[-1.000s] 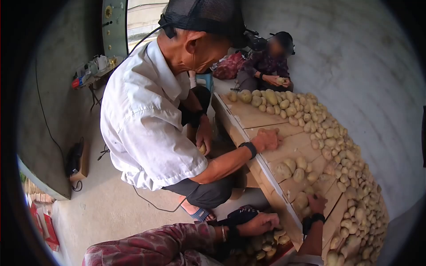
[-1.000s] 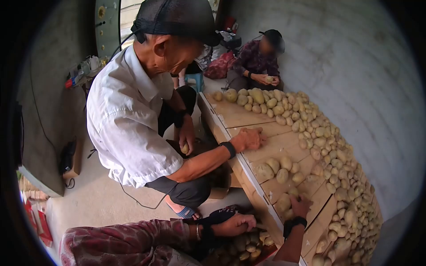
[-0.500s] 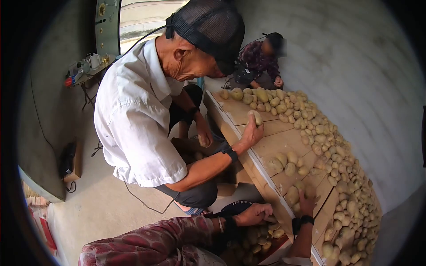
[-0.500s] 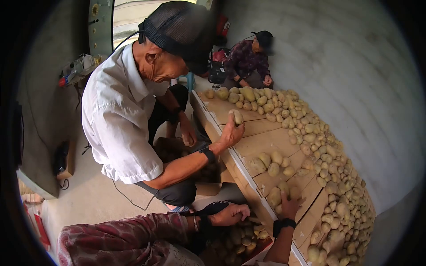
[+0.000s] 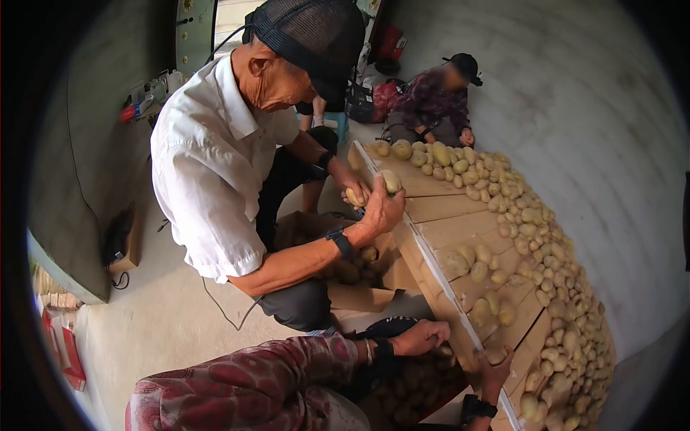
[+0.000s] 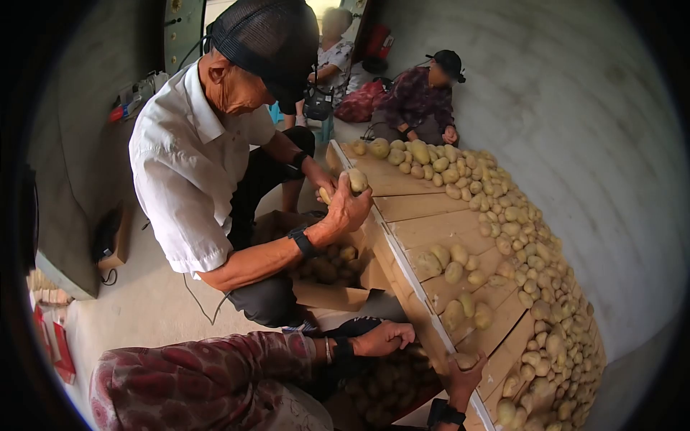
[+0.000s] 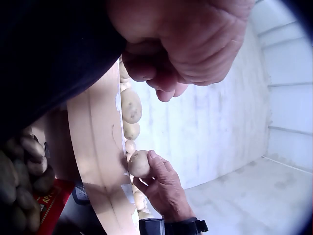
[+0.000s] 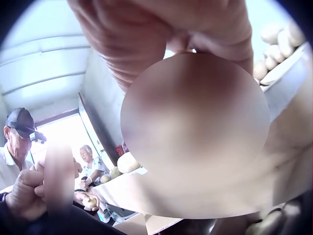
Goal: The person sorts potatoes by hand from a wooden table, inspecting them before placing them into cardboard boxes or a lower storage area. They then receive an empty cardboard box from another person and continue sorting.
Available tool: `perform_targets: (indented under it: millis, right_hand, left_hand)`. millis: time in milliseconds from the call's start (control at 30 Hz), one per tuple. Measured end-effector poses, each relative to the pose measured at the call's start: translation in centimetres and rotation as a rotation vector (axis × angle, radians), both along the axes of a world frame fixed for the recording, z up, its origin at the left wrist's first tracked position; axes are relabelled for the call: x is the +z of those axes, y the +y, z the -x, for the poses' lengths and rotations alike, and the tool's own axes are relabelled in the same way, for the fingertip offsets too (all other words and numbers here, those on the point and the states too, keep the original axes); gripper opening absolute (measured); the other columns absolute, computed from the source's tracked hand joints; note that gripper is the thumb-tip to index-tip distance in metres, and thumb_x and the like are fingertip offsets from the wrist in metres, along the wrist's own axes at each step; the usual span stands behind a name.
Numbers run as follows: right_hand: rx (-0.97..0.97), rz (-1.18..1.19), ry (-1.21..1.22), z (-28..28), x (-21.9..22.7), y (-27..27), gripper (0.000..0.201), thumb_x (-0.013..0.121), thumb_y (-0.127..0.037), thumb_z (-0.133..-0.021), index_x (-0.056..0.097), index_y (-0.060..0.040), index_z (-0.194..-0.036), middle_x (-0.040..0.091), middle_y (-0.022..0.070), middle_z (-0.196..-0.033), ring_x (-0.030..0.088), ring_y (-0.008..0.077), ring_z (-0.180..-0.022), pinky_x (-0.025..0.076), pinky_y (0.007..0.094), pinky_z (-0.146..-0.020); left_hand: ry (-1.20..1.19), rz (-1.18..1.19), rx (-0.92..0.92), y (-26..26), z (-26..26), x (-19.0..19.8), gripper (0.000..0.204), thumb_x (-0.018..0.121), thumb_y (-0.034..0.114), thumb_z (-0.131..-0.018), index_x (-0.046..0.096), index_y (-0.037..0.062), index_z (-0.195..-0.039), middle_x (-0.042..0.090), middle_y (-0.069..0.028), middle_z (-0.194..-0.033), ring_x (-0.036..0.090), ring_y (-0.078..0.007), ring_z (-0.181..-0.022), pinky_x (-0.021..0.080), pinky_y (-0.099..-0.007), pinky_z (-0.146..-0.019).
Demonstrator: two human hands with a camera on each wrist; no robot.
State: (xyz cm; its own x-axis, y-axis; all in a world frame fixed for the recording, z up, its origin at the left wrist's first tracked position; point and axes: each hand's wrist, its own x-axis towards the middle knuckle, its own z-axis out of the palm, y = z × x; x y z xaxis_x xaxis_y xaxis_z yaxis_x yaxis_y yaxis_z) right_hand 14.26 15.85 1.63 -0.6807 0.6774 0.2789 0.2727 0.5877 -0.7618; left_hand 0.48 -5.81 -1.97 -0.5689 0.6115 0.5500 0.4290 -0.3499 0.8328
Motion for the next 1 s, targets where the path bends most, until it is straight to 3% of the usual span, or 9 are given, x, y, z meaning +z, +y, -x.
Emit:
perform_targets:
  millis: [167, 233, 267, 300, 367, 467, 667, 900, 1000]
  right_hand:
    - [0.070, -0.063, -0.032, -1.1, -1.9, 2.1, 0.051, 0.078, -0.017, -0.064, 0.051, -0.0040, -0.105, 0.057, 0.0120, -0.096, 0.056, 0.0196, -0.087, 0.047, 0.0331, -0.081]
    - [-0.011, 0.027, 0.168, -0.8, -3.6, 3.2, 0.046, 0.077, -0.016, -0.066, 0.053, -0.0049, -0.104, 0.057, 0.0105, -0.096, 0.056, 0.0193, -0.085, 0.048, 0.0322, -0.078]
    - [-0.002, 0.359, 0.216, -0.7, -3.6, 3.3, 0.038, 0.072, -0.016, -0.074, 0.053, -0.0052, -0.104, 0.056, 0.0086, -0.096, 0.055, 0.0183, -0.086, 0.048, 0.0300, -0.076]
    - [0.003, 0.369, 0.217, -0.6, -2.1, 1.9, 0.038, 0.072, -0.016, -0.074, 0.053, -0.0052, -0.104, 0.056, 0.0086, -0.096, 0.055, 0.0183, -0.086, 0.048, 0.0300, -0.076]
    - [-0.005, 0.767, 0.419, -0.7, 0.7, -1.1, 0.026, 0.063, -0.017, -0.084, 0.052, -0.0046, -0.104, 0.056, 0.0079, -0.096, 0.054, 0.0166, -0.085, 0.048, 0.0284, -0.074]
    - [0.164, 0.910, 0.440, -0.4, 0.8, -3.6, 0.023, 0.054, -0.025, -0.091, 0.052, -0.0048, -0.101, 0.055, 0.0047, -0.092, 0.055, 0.0146, -0.082, 0.046, 0.0270, -0.072]
    - [0.346, 0.343, 0.344, 1.3, -0.2, -10.0, 0.027, 0.046, -0.023, -0.096, 0.054, -0.0045, -0.079, 0.055, 0.0023, -0.077, 0.051, 0.0112, -0.074, 0.043, 0.0273, -0.071]
    - [0.353, 0.567, 0.464, 2.6, -2.0, -8.1, 0.036, 0.043, -0.025, -0.099, 0.050, -0.0018, -0.072, 0.056, 0.0051, -0.073, 0.051, 0.0117, -0.070, 0.042, 0.0271, -0.068]
    - [0.286, 0.770, 0.675, 3.4, -0.8, -7.3, 0.038, 0.040, -0.032, -0.099, 0.042, -0.0086, -0.069, 0.052, 0.0076, -0.071, 0.053, 0.0194, -0.072, 0.044, 0.0324, -0.074]
  left_hand:
    - [0.038, -0.049, 0.002, 0.7, -1.2, 0.7, 0.019, 0.042, -0.013, -0.068, 0.047, 0.0014, -0.080, 0.050, -0.0077, -0.068, 0.053, -0.0200, -0.060, 0.044, -0.0302, -0.058]
    - [-0.085, 0.028, -0.066, 0.8, -1.6, 0.8, 0.017, 0.041, -0.013, -0.070, 0.046, 0.0011, -0.078, 0.049, -0.0067, -0.067, 0.051, -0.0171, -0.059, 0.043, -0.0297, -0.057]
    - [-0.048, 0.036, -0.074, 1.1, -1.4, 0.1, 0.014, 0.045, -0.009, -0.074, 0.047, 0.0015, -0.083, 0.050, -0.0060, -0.066, 0.051, -0.0152, -0.060, 0.043, -0.0288, -0.057]
    - [-0.047, 0.045, -0.068, 0.9, -1.6, 0.7, 0.014, 0.045, -0.009, -0.074, 0.047, 0.0015, -0.083, 0.050, -0.0060, -0.066, 0.051, -0.0152, -0.060, 0.043, -0.0288, -0.057]
    - [-0.154, 0.112, -0.084, 0.7, -2.3, 1.8, 0.017, 0.052, -0.003, -0.076, 0.047, 0.0018, -0.091, 0.052, -0.0067, -0.066, 0.052, -0.0155, -0.060, 0.043, -0.0292, -0.056]
    - [-0.138, 0.190, -0.134, 0.8, -2.5, 2.0, 0.023, 0.051, 0.013, -0.088, 0.045, 0.0036, -0.108, 0.057, -0.0088, -0.072, 0.058, -0.0191, -0.064, 0.046, -0.0322, -0.060]
    - [0.120, 0.212, -0.096, 1.3, -3.6, 1.2, 0.038, 0.039, 0.034, -0.096, 0.042, 0.0046, -0.120, 0.058, -0.0174, -0.087, 0.058, -0.0381, -0.077, 0.046, -0.0423, -0.070]
    - [0.116, 0.191, -0.171, 1.2, -3.7, 0.9, 0.065, 0.057, 0.045, -0.085, 0.034, 0.0046, -0.131, 0.059, -0.0212, -0.094, 0.059, -0.0402, -0.083, 0.047, -0.0399, -0.074]
    - [0.049, 0.234, -0.196, 0.9, -3.7, 1.5, 0.070, 0.062, 0.044, -0.083, 0.032, 0.0040, -0.131, 0.060, -0.0211, -0.092, 0.060, -0.0397, -0.082, 0.048, -0.0388, -0.072]
